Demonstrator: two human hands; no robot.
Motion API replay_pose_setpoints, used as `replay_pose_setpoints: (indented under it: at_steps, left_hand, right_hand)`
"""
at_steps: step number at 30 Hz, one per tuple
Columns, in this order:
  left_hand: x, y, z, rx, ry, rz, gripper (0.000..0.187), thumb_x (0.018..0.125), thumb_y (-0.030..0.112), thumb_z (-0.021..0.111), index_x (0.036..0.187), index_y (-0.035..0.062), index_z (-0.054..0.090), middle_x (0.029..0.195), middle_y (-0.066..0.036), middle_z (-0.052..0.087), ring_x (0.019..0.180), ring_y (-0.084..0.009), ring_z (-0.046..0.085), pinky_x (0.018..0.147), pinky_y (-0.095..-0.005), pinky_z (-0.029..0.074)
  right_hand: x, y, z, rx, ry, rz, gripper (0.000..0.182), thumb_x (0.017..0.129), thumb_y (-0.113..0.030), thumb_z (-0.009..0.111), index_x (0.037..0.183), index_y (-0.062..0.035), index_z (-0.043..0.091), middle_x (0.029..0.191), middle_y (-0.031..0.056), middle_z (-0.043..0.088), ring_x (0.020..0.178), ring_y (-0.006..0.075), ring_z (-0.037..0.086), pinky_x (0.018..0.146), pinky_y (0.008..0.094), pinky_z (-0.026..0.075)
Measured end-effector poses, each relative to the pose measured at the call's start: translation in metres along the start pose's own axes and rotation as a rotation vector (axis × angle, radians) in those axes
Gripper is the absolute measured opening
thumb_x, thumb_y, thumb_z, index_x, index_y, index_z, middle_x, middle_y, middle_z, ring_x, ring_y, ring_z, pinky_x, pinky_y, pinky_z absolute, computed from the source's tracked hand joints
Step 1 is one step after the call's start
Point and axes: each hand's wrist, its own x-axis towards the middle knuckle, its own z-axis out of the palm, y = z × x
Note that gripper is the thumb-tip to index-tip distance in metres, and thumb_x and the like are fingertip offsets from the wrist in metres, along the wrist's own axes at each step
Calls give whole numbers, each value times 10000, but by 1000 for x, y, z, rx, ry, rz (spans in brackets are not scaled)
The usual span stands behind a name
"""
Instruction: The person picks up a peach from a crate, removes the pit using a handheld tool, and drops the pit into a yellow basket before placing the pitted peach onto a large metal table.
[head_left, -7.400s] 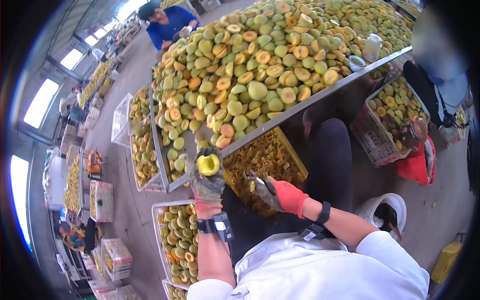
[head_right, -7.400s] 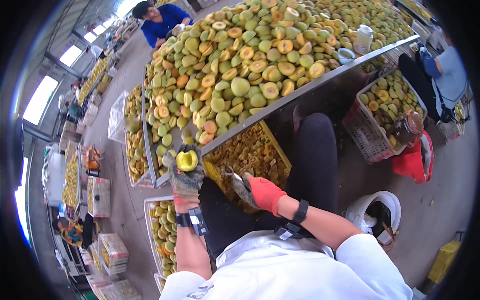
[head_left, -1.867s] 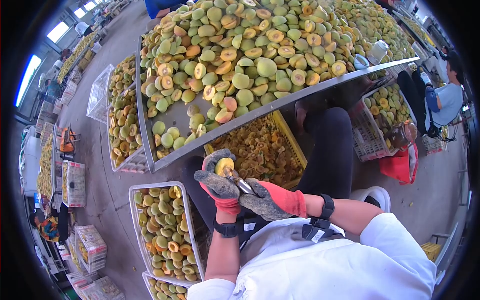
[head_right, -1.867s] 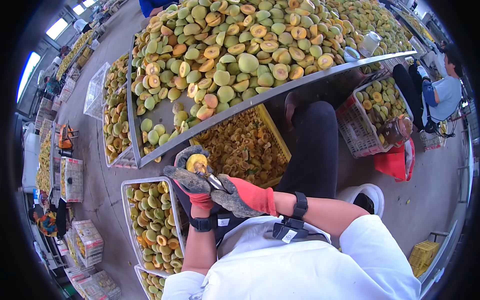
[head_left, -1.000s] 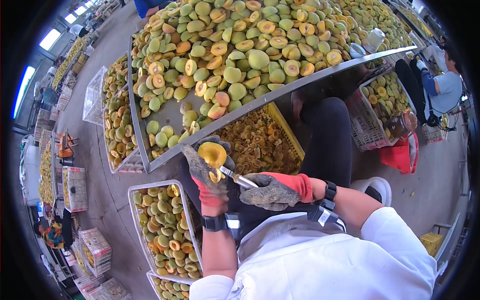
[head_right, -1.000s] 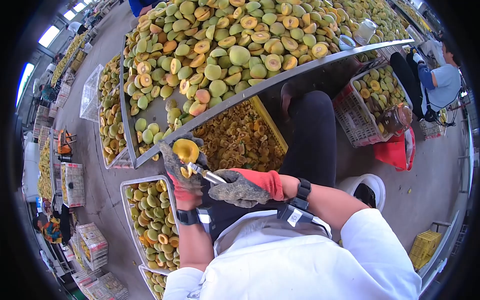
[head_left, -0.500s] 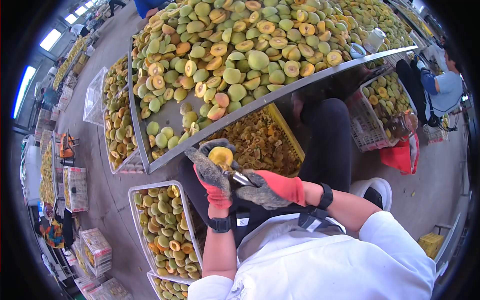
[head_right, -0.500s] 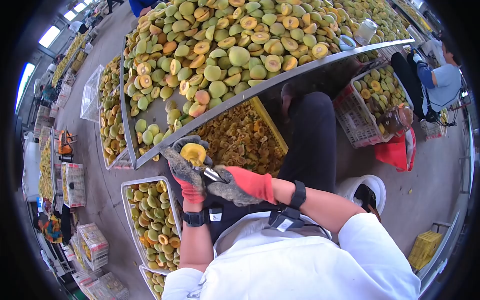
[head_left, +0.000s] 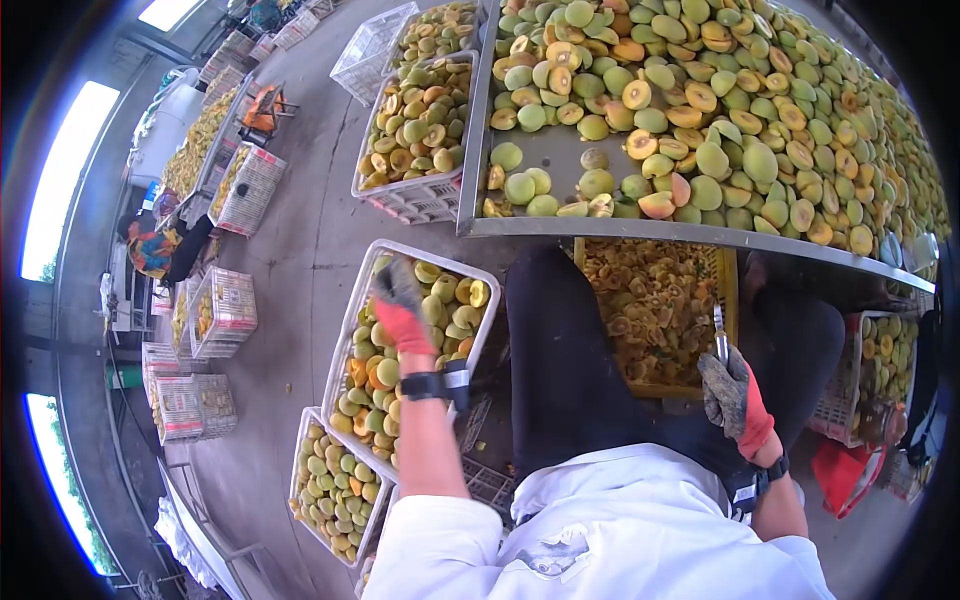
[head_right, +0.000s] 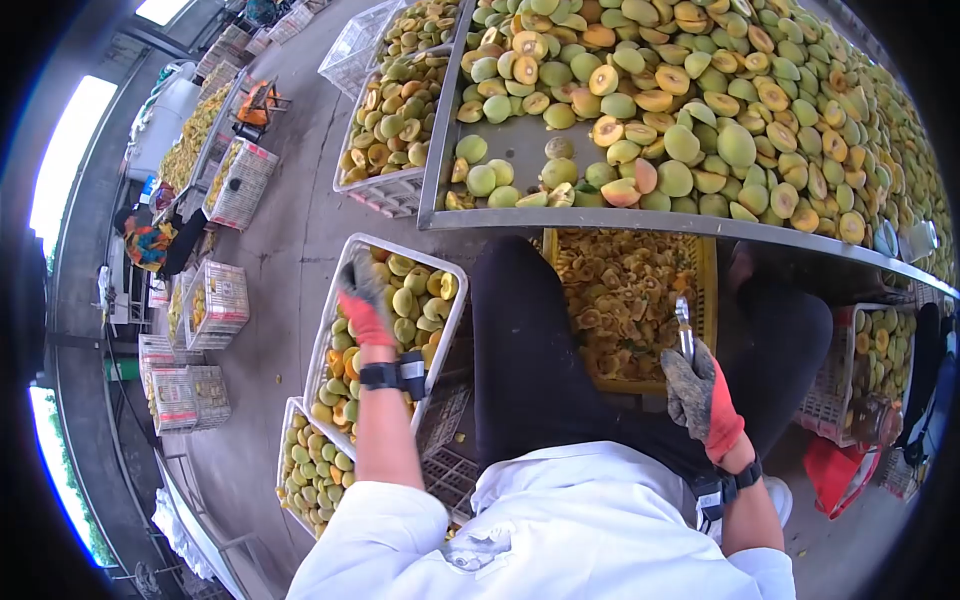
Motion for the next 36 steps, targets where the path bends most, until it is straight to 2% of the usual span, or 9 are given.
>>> replay_pose_setpoints:
  at_steps: [4, 8, 12, 14, 19, 23, 24, 31, 36]
  left_hand:
    - [40, -114, -79, 332, 136, 1, 275, 918, 284, 547, 1008, 26, 580, 905, -25, 602, 792, -115, 532, 715, -267, 457]
    - [46, -203, -159, -505, -195, -832, 526, 930, 477, 427, 1213, 44, 527, 1085, -46, 578, 968, -159, 546, 857, -326, 457]
    - [51, -142, -107, 57, -286, -258, 535, 956, 415, 382, 1253, -16, 495, 1231, -112, 547, 1122, -188, 499, 983, -321, 375]
    - [41, 35, -21, -615, -498, -589, 519, 939, 395, 444, 1248, -18, 495, 1223, -132, 543, 1133, -209, 492, 999, -340, 364]
    - [68, 58, 123, -378, -490, 153, 422, 889, 194, 551, 1247, -22, 490, 1231, -148, 529, 1144, -234, 497, 978, -354, 394]
    - [47, 121, 241, 43, -882, 347, 403, 824, 91, 582, 1215, 21, 514, 1193, -166, 567, 1171, -286, 500, 1007, -373, 372]
    - [46, 118, 270, 214, -829, 714, 428, 811, 80, 586, 1230, 36, 506, 1203, -181, 556, 1181, -330, 482, 1008, -416, 369]
    - [14, 134, 375, 908, -871, 693, 835, 759, 114, 644, 1435, 132, 153, 1359, -166, 398, 1211, -353, 435, 967, -409, 404]
    - [25, 145, 362, 999, -933, 661, 841, 738, 148, 697, 1423, 121, 209, 1237, -175, 498, 1109, -352, 518, 901, -404, 451]
  right_hand:
    - [8, 4, -2, -40, 76, 65, 190, 887, -244, 604, 901, -129, 453, 549, -31, 438, 387, 72, 411, 344, 216, 317]
    - [18, 5, 4, -42, 73, 40, 172, 892, -237, 595, 948, -126, 477, 561, -27, 454, 403, 80, 433, 361, 220, 339]
    - [31, 17, -3, 340, -36, 173, 401, 934, -464, 418, 955, -98, 580, 592, -30, 514, 412, 101, 441, 394, 235, 353]
    - [39, 28, -10, 516, -154, 273, 530, 930, -540, 325, 917, -89, 604, 601, -35, 530, 406, 110, 444, 389, 240, 346]
    - [35, 20, 13, 35, 11, 23, 174, 885, -206, 612, 853, -143, 453, 620, -36, 426, 465, 58, 362, 426, 256, 324]
    - [43, 33, 7, -170, 60, -132, 167, 899, -225, 592, 877, -116, 468, 637, -37, 432, 538, 63, 344, 455, 255, 310]
    - [43, 31, 6, -163, 59, -139, 167, 899, -225, 592, 877, -116, 468, 637, -37, 432, 538, 63, 344, 455, 255, 310]
    - [35, 20, -14, 318, 15, 102, 87, 909, -177, 565, 918, -110, 511, 705, -45, 512, 570, 50, 418, 479, 227, 339]
    - [34, 26, -22, 38, 104, -232, 64, 908, -144, 565, 923, -104, 517, 717, -46, 532, 564, 46, 430, 474, 229, 345]
